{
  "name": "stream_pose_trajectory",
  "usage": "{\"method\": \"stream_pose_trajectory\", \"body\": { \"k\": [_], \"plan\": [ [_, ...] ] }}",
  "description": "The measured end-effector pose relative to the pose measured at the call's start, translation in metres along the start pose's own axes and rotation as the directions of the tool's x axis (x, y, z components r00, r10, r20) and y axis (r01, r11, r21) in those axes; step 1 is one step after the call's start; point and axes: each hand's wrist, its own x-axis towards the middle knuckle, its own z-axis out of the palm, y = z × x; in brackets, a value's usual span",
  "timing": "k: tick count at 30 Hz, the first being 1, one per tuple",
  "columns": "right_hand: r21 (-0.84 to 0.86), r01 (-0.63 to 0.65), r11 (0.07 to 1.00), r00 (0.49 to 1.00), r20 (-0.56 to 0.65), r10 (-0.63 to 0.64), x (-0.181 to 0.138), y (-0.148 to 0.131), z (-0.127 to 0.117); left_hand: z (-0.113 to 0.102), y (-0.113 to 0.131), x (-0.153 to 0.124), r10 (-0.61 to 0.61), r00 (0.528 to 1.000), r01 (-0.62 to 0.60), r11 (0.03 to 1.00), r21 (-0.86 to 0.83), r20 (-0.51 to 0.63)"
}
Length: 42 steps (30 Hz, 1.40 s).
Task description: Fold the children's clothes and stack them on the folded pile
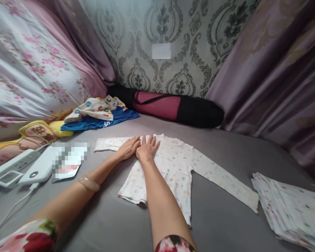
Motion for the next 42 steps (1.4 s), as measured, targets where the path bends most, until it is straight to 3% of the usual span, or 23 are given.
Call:
{"method": "stream_pose_trajectory", "body": {
  "k": [4, 9, 11, 16, 21, 25, 30, 32, 35, 42],
  "plan": [
    [0.045, -0.017, 0.999, 0.999, -0.026, 0.018, 0.003, -0.002, 0.004, -0.016, -0.029, -0.023, -0.106, 0.994, 0.098, 0.97, 0.224, 0.022],
    [0.065, -0.014, 0.998, 1.0, -0.025, 0.016, 0.0, -0.002, 0.004, -0.025, -0.056, -0.04, -0.279, 0.955, 0.298, 0.893, 0.338, -0.106],
    [0.082, -0.005, 0.997, 0.999, -0.035, 0.008, -0.002, -0.002, 0.003, -0.024, -0.06, -0.042, -0.248, 0.952, 0.297, 0.889, 0.349, -0.178],
    [0.252, 0.126, 0.959, 0.992, -0.006, -0.129, -0.003, 0.012, -0.009, -0.025, -0.059, -0.045, -0.012, 0.938, 0.151, 0.914, 0.378, -0.346],
    [0.406, 0.159, 0.9, 0.987, -0.092, -0.133, -0.025, 0.069, -0.041, -0.03, -0.047, -0.056, 0.048, 0.901, 0.127, 0.921, 0.368, -0.432],
    [0.533, 0.022, 0.846, 0.988, -0.142, 0.064, -0.075, 0.144, -0.065, -0.038, -0.023, -0.072, -0.044, 0.93, 0.176, 0.925, 0.337, -0.365],
    [0.534, -0.173, 0.827, 0.985, 0.089, 0.149, -0.15, 0.215, -0.076, -0.045, 0.004, -0.098, -0.23, 0.971, 0.236, 0.958, 0.16, -0.058],
    [0.458, -0.195, 0.867, 0.979, 0.139, 0.146, -0.176, 0.221, -0.076, -0.043, 0.011, -0.109, -0.218, 0.974, 0.212, 0.974, 0.081, 0.062],
    [0.302, -0.17, 0.938, 0.982, 0.128, 0.137, -0.204, 0.21, -0.077, -0.038, 0.021, -0.124, -0.154, 0.978, 0.158, 0.987, -0.02, 0.141],
    [0.089, -0.235, 0.968, 0.966, 0.13, 0.222, -0.228, 0.174, -0.08, -0.029, 0.045, -0.14, -0.166, 0.976, 0.175, 0.983, -0.056, 0.14]
  ]
}}
